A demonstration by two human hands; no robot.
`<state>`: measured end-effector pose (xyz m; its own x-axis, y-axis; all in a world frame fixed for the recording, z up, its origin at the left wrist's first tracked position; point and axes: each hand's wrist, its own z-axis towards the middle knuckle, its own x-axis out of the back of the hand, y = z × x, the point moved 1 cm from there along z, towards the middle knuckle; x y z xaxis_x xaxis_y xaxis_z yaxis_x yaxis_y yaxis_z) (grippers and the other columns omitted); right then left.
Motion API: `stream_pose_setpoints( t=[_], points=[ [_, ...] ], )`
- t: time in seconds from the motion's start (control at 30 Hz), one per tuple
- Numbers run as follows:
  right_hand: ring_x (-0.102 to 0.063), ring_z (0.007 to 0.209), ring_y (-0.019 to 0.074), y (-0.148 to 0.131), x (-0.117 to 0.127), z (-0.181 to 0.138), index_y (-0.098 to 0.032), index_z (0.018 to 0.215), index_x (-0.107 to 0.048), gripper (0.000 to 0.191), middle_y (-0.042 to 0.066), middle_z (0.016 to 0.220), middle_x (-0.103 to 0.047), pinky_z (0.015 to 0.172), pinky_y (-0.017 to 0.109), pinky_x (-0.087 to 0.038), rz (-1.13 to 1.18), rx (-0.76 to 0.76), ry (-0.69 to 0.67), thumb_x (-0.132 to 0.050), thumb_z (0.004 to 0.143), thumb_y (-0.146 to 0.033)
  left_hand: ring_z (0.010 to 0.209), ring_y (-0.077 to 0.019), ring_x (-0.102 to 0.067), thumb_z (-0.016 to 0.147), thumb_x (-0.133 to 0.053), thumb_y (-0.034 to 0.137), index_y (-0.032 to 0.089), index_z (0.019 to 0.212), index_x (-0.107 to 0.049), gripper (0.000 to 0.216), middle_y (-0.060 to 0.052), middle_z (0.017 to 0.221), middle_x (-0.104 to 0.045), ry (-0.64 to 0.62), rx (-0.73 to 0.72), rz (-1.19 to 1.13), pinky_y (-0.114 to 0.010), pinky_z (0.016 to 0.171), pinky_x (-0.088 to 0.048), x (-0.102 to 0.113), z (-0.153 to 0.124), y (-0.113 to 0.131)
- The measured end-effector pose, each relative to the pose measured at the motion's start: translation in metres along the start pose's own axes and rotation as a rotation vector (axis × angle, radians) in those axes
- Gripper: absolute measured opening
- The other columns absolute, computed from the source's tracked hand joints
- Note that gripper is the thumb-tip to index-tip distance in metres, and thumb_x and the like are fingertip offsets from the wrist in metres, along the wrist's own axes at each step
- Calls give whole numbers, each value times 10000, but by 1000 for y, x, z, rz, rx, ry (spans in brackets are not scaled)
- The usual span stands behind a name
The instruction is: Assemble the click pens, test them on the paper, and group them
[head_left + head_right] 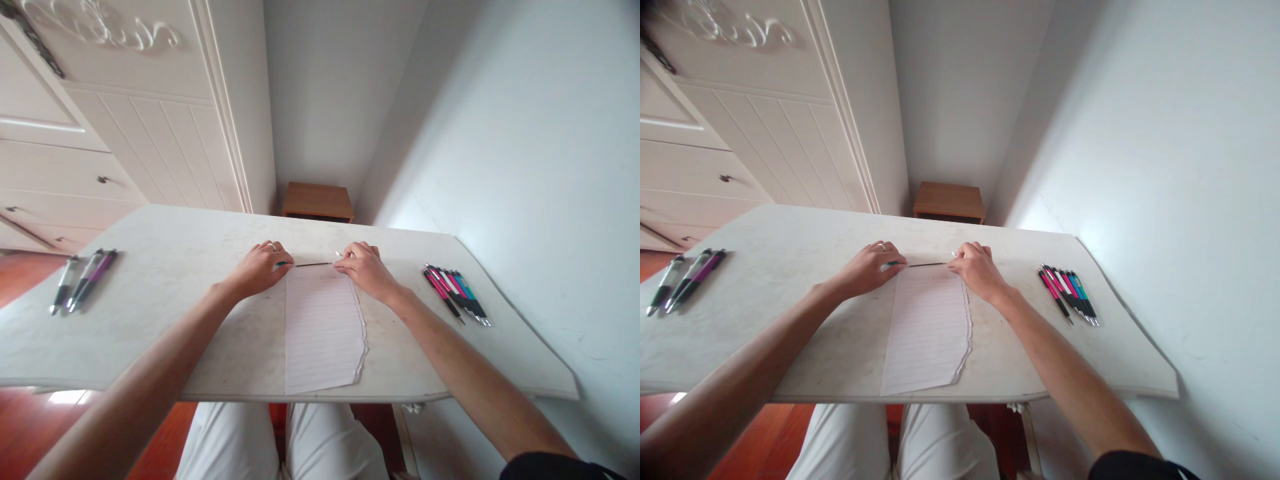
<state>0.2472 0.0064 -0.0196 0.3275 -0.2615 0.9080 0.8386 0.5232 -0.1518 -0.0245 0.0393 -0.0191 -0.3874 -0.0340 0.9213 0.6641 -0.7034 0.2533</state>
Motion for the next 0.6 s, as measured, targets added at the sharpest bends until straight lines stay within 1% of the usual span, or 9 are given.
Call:
stream_pose_setpoints(
  t=[0.23, 0.43, 0.6],
  points=[
    [-496, 889, 208, 2, -3, -2, -291, 869, -787, 105, 51, 864, -590, 764, 351, -309, -19, 13, 11, -696, 866, -238, 900, -253, -568, 907, -461, 250, 199, 926, -668, 215, -90, 955, -639, 6, -17, 109, -402, 841, -461, -3, 3, 8],
    [-521, 905, 210, 7, 0, -3, -284, 939, -782, 117, 51, 890, -608, 793, 353, -328, 21, -3, 3, -718, 847, -247, 922, -251, -565, 953, -421, 240, 173, 933, -643, 232, -104, 995, -641, -28, -8, 247, -385, 830, -450, -5, 6, 16],
    [-525, 904, 208, 10, 3, -5, -268, 875, -780, 90, 45, 881, -622, 798, 353, -325, 22, 6, -16, -714, 847, -214, 924, -248, -565, 971, -399, 216, 143, 939, -617, 232, -117, 998, -631, -35, -22, 346, -370, 810, -433, -11, 8, 18]
  ],
)
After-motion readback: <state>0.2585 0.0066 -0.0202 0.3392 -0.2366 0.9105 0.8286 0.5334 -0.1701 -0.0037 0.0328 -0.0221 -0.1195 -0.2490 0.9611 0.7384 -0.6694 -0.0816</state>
